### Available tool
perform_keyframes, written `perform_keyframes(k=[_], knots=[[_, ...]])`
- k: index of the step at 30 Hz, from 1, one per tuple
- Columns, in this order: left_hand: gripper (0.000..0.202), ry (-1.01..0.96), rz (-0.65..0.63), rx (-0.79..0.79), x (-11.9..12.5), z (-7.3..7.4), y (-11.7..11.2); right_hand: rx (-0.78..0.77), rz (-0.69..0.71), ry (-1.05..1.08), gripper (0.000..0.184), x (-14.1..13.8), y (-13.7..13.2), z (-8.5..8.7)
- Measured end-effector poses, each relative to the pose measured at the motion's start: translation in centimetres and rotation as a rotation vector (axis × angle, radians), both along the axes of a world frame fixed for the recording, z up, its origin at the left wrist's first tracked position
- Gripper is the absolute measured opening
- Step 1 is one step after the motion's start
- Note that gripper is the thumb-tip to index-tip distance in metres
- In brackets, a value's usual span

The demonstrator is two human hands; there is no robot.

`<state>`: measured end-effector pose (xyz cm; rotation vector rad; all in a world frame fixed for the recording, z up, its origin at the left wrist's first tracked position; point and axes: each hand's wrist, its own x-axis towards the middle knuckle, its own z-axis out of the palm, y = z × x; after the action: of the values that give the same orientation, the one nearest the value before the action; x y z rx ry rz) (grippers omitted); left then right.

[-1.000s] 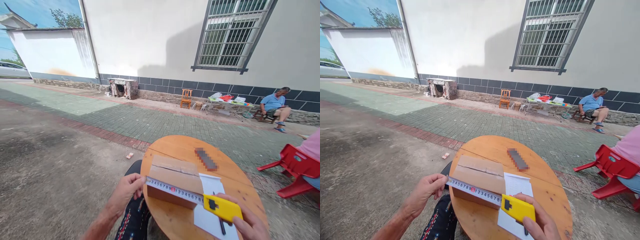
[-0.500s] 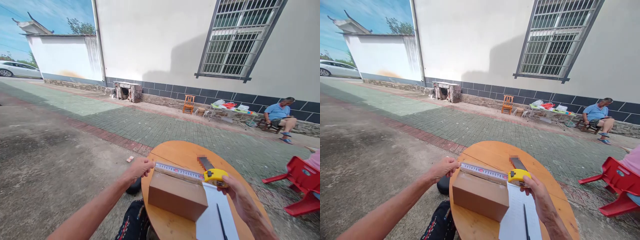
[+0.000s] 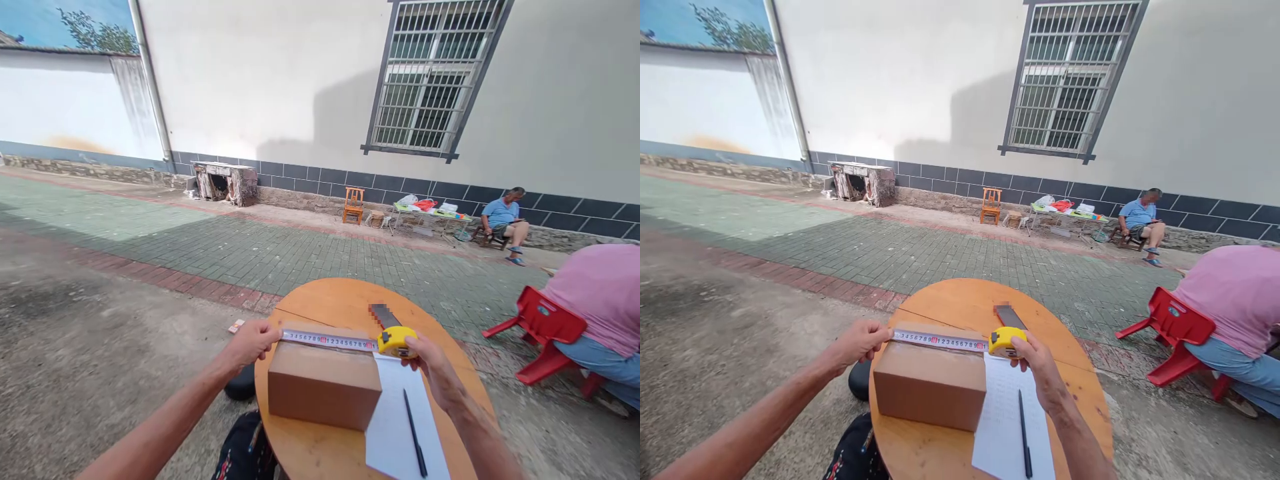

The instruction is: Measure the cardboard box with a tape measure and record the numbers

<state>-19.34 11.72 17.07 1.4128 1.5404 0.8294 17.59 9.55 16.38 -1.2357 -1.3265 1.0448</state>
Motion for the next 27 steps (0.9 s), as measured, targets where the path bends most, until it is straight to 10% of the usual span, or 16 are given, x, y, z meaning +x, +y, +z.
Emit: perform_keyframes(k=[27], knots=[[0.033,0.106,-0.094,-0.017,-0.5,-1.1,0.9,-0.039,0.042,-0.061,0.036,0.0,-0.6,-0.6]])
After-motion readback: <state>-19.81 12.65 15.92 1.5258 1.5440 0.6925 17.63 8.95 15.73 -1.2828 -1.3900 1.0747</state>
